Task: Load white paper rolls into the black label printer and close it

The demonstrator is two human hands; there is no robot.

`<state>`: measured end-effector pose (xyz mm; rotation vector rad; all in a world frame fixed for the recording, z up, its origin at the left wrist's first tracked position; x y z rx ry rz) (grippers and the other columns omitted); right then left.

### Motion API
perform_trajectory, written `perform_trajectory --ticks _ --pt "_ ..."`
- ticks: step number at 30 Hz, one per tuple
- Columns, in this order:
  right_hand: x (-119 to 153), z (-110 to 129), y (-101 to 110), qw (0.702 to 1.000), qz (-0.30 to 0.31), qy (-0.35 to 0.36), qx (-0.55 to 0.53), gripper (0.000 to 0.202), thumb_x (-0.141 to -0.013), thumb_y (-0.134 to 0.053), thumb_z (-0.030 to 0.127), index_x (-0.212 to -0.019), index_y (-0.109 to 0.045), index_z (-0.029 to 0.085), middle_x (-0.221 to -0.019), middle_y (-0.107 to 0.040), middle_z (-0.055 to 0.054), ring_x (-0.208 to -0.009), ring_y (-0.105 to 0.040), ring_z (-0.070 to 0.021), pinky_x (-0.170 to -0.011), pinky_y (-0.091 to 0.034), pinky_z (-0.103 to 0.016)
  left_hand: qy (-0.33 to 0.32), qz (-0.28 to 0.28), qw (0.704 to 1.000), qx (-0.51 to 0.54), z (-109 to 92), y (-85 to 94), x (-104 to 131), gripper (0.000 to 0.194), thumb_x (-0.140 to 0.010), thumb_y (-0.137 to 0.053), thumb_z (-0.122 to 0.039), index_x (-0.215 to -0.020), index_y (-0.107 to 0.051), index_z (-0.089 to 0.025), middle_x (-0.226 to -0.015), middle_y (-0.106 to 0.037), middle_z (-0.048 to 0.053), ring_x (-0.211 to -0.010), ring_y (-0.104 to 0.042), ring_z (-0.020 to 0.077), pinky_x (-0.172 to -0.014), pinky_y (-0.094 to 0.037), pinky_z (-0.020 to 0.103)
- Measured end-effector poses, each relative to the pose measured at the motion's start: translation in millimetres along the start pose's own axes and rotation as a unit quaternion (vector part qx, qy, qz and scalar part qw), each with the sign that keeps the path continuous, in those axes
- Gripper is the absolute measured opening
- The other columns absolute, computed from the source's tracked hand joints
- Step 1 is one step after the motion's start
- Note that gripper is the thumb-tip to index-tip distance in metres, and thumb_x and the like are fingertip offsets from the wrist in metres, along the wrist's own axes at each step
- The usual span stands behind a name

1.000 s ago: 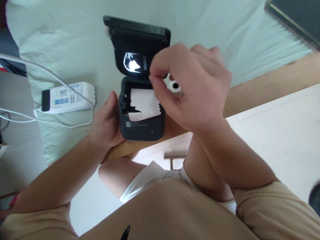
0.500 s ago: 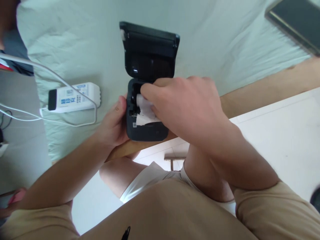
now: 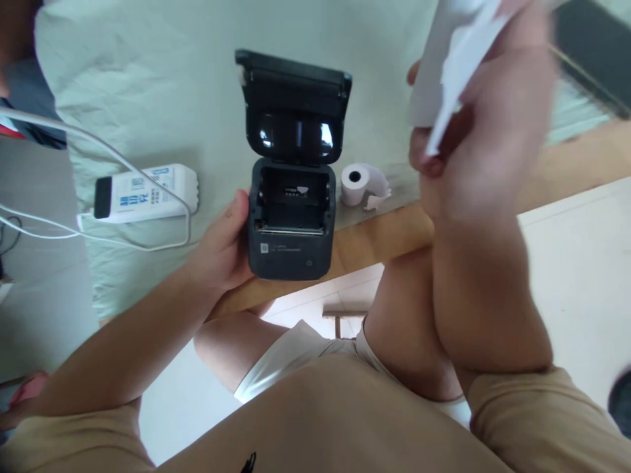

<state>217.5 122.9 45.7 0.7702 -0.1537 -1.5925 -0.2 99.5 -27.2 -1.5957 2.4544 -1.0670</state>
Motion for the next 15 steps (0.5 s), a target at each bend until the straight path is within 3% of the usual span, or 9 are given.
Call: perform_trajectory --ticks 1,2,4,7,10,15 --pt "-1 -31 9 0.992 -0.085 -0.087 -0.041 0.065 -0.102 -0.018 0.066 -0.136 -0.057 0.026 -0.101 -0.065 -0.009 -0.056 -0.055 -0.0103 -0.050 -0.040 -0.031 -0.003 -0.003 1.000 0.000 -1 0.4 0 0.029 -0.098 -0.063 -0.046 -0.106 -0.072 -0.020 -0.108 -0.079 0.005 -0.106 -0.076 0.0264 -0.090 -0.062 0.038" --pt "1 -53 12 0.977 -0.131 -0.152 -0.065 0.056 -0.100 -0.030 0.064 -0.127 -0.061 0.026 -0.096 -0.065 -0.009 -0.051 -0.049 -0.0100 -0.045 -0.037 -0.030 -0.005 -0.006 1.000 0.002 -1 0.5 0 0.030 -0.099 -0.061 -0.047 -0.107 -0.072 -0.020 -0.109 -0.078 0.006 -0.108 -0.075 0.0274 -0.092 -0.062 0.039" --pt "4 -63 13 0.972 -0.166 -0.154 -0.067 0.029 -0.097 -0.048 0.051 -0.111 -0.063 0.031 -0.096 -0.066 -0.005 -0.050 -0.046 -0.0106 -0.042 -0.038 -0.031 0.000 -0.016 1.000 0.004 -1 0.4 0 0.032 -0.102 -0.054 -0.046 -0.108 -0.071 -0.019 -0.111 -0.078 0.006 -0.115 -0.074 0.0296 -0.095 -0.061 0.042" --pt "11 -40 14 0.984 -0.158 -0.082 -0.024 0.010 -0.092 -0.061 0.039 -0.102 -0.061 0.034 -0.093 -0.066 0.000 -0.055 -0.054 -0.0122 -0.047 -0.049 -0.032 0.014 -0.056 0.998 -0.009 0 3.1 1 0.033 -0.104 -0.049 -0.044 -0.106 -0.072 -0.020 -0.108 -0.078 0.006 -0.126 -0.068 0.0321 -0.102 -0.058 0.045" --pt "17 -26 17 0.988 -0.129 -0.050 0.065 0.019 -0.084 -0.071 0.036 -0.101 -0.064 0.031 -0.095 -0.069 0.000 -0.067 -0.064 -0.0158 -0.056 -0.055 -0.034 0.020 -0.082 0.996 -0.028 0 5.4 3 0.035 -0.101 -0.054 -0.050 -0.102 -0.074 -0.021 -0.104 -0.078 0.007 -0.129 -0.066 0.0337 -0.104 -0.058 0.045" --pt "20 -40 23 0.964 -0.088 -0.079 0.237 0.049 -0.077 -0.077 0.022 -0.122 -0.064 0.032 -0.106 -0.075 -0.002 -0.098 -0.073 -0.0286 -0.089 -0.059 -0.050 0.030 -0.062 0.997 -0.026 1 3.9 2 0.044 -0.100 -0.054 -0.057 -0.109 -0.074 -0.019 -0.107 -0.078 0.010 -0.118 -0.072 0.0340 -0.096 -0.062 0.044"
Point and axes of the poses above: each hand's wrist, its own x-axis away from the middle knuckle, its own y-axis out of the back of the hand, z = x × y, the point moved 8 cm from there along -x, towards the middle knuckle
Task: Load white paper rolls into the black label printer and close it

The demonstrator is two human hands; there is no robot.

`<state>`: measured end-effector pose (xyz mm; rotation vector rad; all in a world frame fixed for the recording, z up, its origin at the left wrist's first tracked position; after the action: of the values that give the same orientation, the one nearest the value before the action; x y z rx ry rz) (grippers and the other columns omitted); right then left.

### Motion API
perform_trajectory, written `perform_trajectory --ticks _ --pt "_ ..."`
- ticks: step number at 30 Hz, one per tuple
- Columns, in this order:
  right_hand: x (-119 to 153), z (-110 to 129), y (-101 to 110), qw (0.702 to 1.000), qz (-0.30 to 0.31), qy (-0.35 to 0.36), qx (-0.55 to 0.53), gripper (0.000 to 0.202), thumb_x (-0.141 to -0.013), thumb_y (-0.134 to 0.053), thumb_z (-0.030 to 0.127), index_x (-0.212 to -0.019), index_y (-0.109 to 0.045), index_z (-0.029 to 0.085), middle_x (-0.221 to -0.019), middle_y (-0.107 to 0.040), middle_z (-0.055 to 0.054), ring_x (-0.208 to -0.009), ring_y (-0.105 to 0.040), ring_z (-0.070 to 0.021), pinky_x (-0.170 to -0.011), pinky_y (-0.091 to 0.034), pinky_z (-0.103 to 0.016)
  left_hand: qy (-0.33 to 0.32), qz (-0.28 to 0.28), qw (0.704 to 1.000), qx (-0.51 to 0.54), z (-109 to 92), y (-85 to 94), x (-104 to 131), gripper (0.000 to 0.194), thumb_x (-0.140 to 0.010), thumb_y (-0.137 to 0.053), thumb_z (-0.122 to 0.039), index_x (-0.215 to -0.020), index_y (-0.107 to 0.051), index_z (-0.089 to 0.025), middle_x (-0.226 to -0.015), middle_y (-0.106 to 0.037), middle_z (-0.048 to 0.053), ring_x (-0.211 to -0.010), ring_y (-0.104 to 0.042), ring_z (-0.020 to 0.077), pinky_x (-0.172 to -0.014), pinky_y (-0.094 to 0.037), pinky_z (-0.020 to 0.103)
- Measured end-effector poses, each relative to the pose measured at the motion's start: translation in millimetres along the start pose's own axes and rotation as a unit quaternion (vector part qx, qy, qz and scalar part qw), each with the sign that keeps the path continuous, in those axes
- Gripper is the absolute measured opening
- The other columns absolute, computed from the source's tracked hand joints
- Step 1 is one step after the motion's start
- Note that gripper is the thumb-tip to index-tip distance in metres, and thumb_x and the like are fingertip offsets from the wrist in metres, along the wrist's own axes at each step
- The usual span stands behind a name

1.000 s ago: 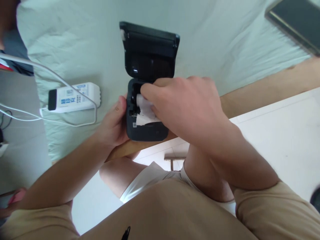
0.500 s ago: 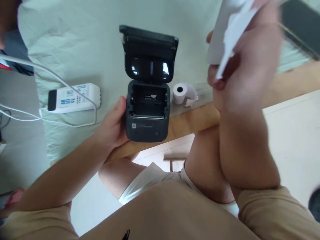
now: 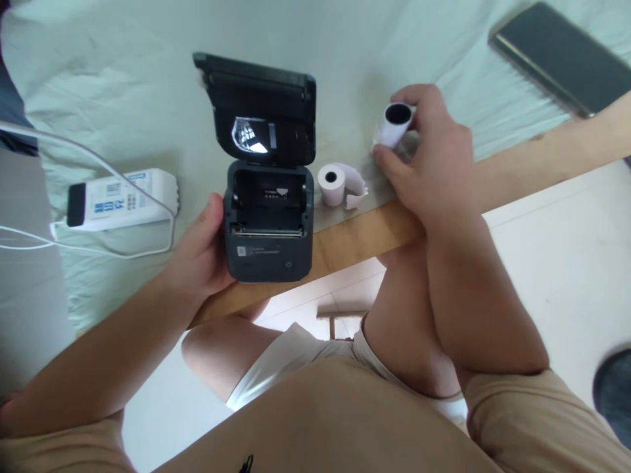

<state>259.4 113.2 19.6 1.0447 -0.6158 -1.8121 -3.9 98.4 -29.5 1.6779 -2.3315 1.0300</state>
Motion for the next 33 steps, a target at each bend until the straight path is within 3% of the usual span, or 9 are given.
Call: perform_trajectory --ticks 3,5,9,14,19,22,27,30,33 --pt "9 21 13 0.996 -0.049 0.067 -0.028 0.043 -0.084 -0.068 0.023 -0.127 -0.062 0.029 -0.121 -0.072 -0.007 -0.117 -0.069 -0.0300 -0.103 -0.055 -0.050 -0.030 0.035 0.999 0.022 -4 -3.2 -2 0.035 -0.101 -0.056 -0.048 -0.112 -0.073 -0.018 -0.110 -0.079 0.009 -0.113 -0.075 0.0294 -0.094 -0.063 0.040" --pt "22 45 26 0.982 -0.106 0.136 -0.076 0.030 -0.091 -0.059 0.024 -0.121 -0.064 0.028 -0.116 -0.070 -0.008 -0.113 -0.069 -0.0274 -0.100 -0.056 -0.046 -0.037 0.060 0.997 0.034 -5 -5.5 -2 0.032 -0.103 -0.055 -0.044 -0.113 -0.073 -0.018 -0.110 -0.079 0.008 -0.109 -0.076 0.0268 -0.090 -0.064 0.037" --pt "37 74 4 0.978 0.004 0.186 -0.091 0.041 -0.087 -0.063 0.026 -0.128 -0.059 0.029 -0.116 -0.069 -0.009 -0.108 -0.068 -0.0280 -0.094 -0.058 -0.046 -0.039 0.065 0.997 0.031 -4 -4.6 -2 0.036 -0.103 -0.054 -0.045 -0.112 -0.073 -0.016 -0.099 -0.080 0.007 -0.105 -0.078 0.0254 -0.091 -0.064 0.037" --pt "32 63 -32 0.982 0.109 0.144 -0.047 0.044 -0.083 -0.068 0.031 -0.127 -0.061 0.026 -0.119 -0.065 -0.011 -0.112 -0.067 -0.0316 -0.099 -0.057 -0.053 -0.029 0.069 0.997 0.031 -5 -6.6 -2 0.034 -0.105 -0.049 -0.042 -0.107 -0.073 -0.018 -0.097 -0.080 0.006 -0.114 -0.075 0.0264 -0.103 -0.061 0.041" --pt "28 58 -32 0.977 0.123 0.119 -0.126 0.057 -0.083 -0.063 0.020 -0.137 -0.049 0.031 -0.116 -0.071 -0.005 -0.102 -0.072 -0.0265 -0.089 -0.062 -0.045 -0.030 0.051 0.998 0.036 -6 -5.6 -2 0.034 -0.105 -0.050 -0.039 -0.105 -0.074 -0.015 -0.088 -0.078 0.006 -0.113 -0.076 0.0277 -0.100 -0.061 0.040" --pt "29 61 -29 0.971 0.119 0.153 -0.138 0.050 -0.081 -0.061 0.016 -0.130 -0.056 0.026 -0.113 -0.073 -0.007 -0.099 -0.072 -0.0257 -0.087 -0.063 -0.046 -0.030 0.049 0.998 0.031 -5 -5.8 -2 0.026 -0.099 -0.060 -0.037 -0.105 -0.073 -0.015 -0.084 -0.078 0.005 -0.116 -0.074 0.0288 -0.103 -0.060 0.042" --pt "29 58 -23 0.972 0.076 0.190 -0.116 0.043 -0.087 -0.067 0.021 -0.128 -0.061 0.029 -0.114 -0.070 -0.006 -0.106 -0.071 -0.0255 -0.092 -0.062 -0.046 -0.035 0.042 0.998 0.016 -4 -2.7 -3 0.029 -0.097 -0.064 -0.043 -0.104 -0.073 -0.016 -0.087 -0.078 0.006 -0.118 -0.073 0.0296 -0.101 -0.060 0.041" --pt "28 52 -7 0.972 -0.011 0.136 -0.189 0.059 -0.085 -0.076 0.029 -0.139 -0.052 0.034 -0.107 -0.068 -0.002 -0.095 -0.071 -0.0224 -0.080 -0.062 -0.039 -0.046 0.063 0.997 0.010 -4 -2.1 -3 0.032 -0.093 -0.068 -0.048 -0.102 -0.073 -0.018 -0.092 -0.078 0.004 -0.101 -0.077 0.0257 -0.083 -0.064 0.033" --pt "35 65 11 0.951 -0.099 0.151 -0.251 0.044 -0.085 -0.079 0.034 -0.124 -0.059 0.032 -0.109 -0.068 -0.001 -0.096 -0.071 -0.0220 -0.076 -0.059 -0.038 -0.066 0.081 0.995 -0.003 -6 -1.2 -1 0.032 -0.088 -0.078 -0.043 -0.108 -0.073 -0.019 -0.093 -0.077 0.002 -0.084 -0.078 0.0185 -0.069 -0.062 0.024"
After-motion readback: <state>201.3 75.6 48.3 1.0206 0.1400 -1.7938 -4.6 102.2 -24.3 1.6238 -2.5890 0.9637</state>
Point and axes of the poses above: each hand's wrist, its own x-axis away from the middle knuckle, its own y-axis out of the back of the hand, z = x × y, the point moved 8 cm from there along -x, towards the middle knuckle
